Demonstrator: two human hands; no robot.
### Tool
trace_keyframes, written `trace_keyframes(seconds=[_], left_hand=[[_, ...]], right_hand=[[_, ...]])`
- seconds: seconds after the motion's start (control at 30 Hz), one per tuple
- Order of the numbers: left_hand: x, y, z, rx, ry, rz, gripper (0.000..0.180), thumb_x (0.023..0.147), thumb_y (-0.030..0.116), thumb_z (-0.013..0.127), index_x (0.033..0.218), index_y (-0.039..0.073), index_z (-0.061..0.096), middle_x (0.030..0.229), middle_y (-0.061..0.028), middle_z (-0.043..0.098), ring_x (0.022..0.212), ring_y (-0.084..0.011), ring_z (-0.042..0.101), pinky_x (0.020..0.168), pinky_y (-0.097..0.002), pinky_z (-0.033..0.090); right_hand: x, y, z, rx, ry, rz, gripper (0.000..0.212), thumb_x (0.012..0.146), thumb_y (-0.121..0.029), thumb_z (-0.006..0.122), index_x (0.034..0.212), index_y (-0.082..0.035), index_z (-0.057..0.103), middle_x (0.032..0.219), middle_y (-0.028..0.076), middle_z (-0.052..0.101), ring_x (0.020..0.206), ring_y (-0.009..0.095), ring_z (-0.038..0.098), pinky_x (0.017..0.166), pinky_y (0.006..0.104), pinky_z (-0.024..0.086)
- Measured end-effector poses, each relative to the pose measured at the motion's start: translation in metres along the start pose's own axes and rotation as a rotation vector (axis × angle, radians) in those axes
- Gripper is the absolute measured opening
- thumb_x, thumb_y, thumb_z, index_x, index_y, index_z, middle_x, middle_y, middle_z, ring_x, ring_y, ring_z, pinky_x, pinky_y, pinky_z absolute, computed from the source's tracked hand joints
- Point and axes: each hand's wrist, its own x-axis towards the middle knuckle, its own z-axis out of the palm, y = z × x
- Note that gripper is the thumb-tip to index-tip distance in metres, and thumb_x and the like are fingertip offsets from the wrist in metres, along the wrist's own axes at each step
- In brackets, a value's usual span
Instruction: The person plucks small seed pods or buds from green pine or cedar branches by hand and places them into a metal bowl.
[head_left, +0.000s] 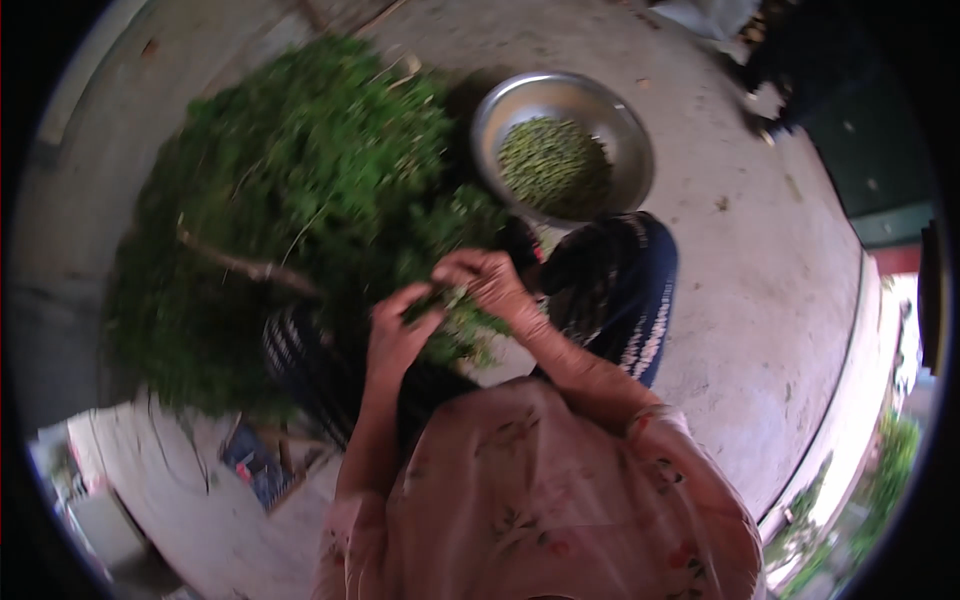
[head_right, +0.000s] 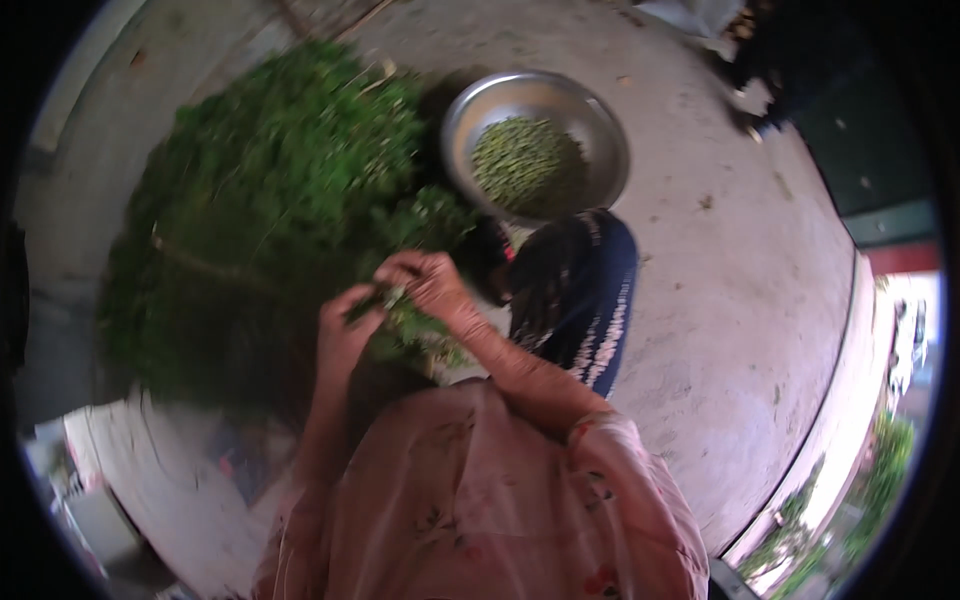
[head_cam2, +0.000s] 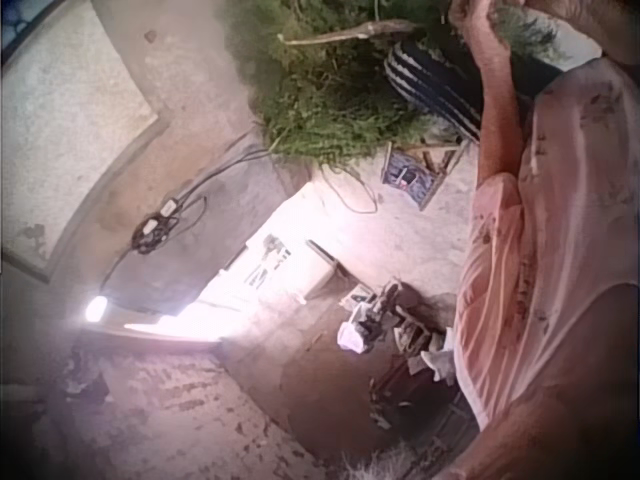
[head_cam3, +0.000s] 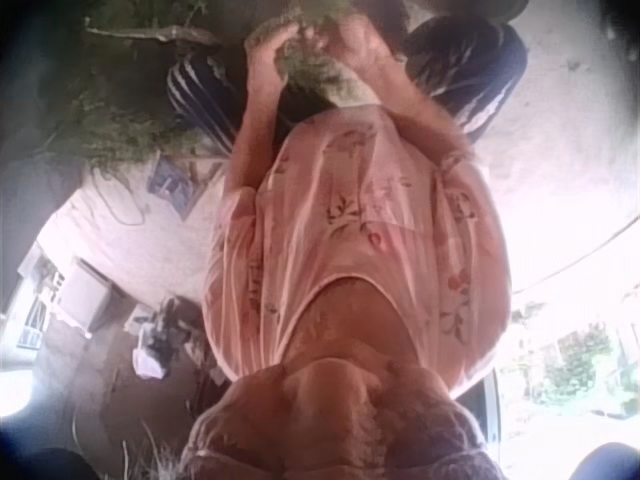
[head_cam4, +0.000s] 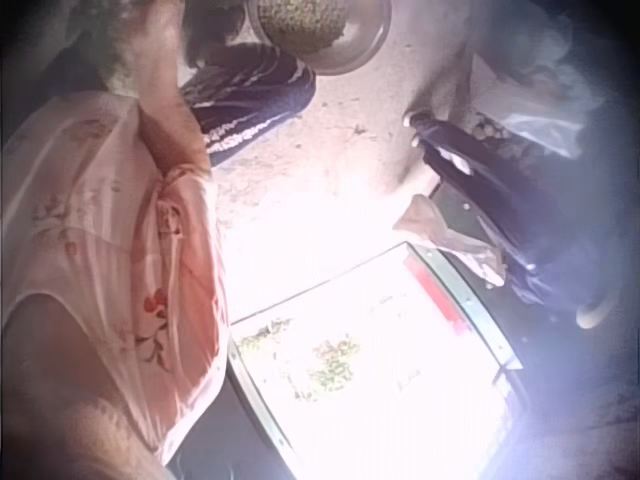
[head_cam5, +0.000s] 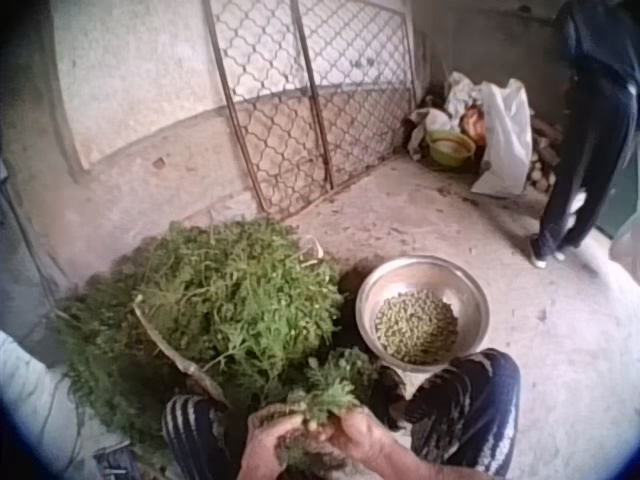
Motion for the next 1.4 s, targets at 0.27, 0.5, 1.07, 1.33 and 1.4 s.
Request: trace_keyframes(seconds=[0.27,0.5,1.07,1.33,1.4], left_hand=[[-0.009,-0.008,-0.006,-0.446,0.077,-0.155,0.013,0.071,0.005,0.067,0.081,-0.002,0.062,0.076,-0.0022,0.061,0.070,-0.0093,0.055,0.065,-0.0227,0.043],[-0.011,-0.006,-0.006,-0.749,0.070,-0.295,0.013,0.070,0.004,0.066,0.082,-0.001,0.062,0.077,-0.0030,0.062,0.069,-0.0102,0.056,0.066,-0.0233,0.044],[0.002,0.001,-0.009,-0.935,0.134,-0.381,0.009,0.072,0.001,0.061,0.081,-0.001,0.060,0.073,-0.0079,0.061,0.060,-0.0140,0.057,0.059,-0.0266,0.047],[0.003,0.006,0.001,-0.616,0.244,-0.253,0.010,0.073,0.006,0.064,0.080,-0.001,0.062,0.072,-0.0016,0.059,0.062,-0.0077,0.052,0.057,-0.0220,0.041],[0.002,0.008,0.000,-0.634,0.226,-0.280,0.010,0.073,0.006,0.064,0.081,-0.001,0.062,0.072,-0.0016,0.059,0.062,-0.0072,0.051,0.057,-0.0216,0.041]], right_hand=[[-0.010,0.006,0.023,0.698,-0.069,0.383,0.011,0.085,-0.013,0.052,0.091,-0.005,0.058,0.078,0.003,0.059,0.053,0.010,0.049,0.041,0.0219,0.036],[-0.009,-0.008,0.029,0.886,-0.048,0.621,0.012,0.084,-0.020,0.052,0.078,-0.010,0.050,0.062,-0.002,0.048,0.042,0.006,0.033,0.036,0.0192,0.022],[-0.003,-0.012,0.026,0.876,-0.086,0.428,0.028,0.083,-0.029,0.054,0.096,-0.004,0.054,0.080,0.007,0.057,0.058,0.016,0.050,0.051,0.0281,0.041],[-0.006,-0.007,0.018,0.755,0.010,0.518,0.013,0.083,-0.012,0.057,0.083,0.000,0.054,0.070,0.007,0.055,0.055,0.016,0.054,0.045,0.0266,0.043],[-0.005,-0.004,0.017,0.715,0.021,0.538,0.012,0.083,-0.012,0.057,0.081,0.000,0.053,0.069,0.007,0.054,0.054,0.016,0.053,0.045,0.0269,0.042]])
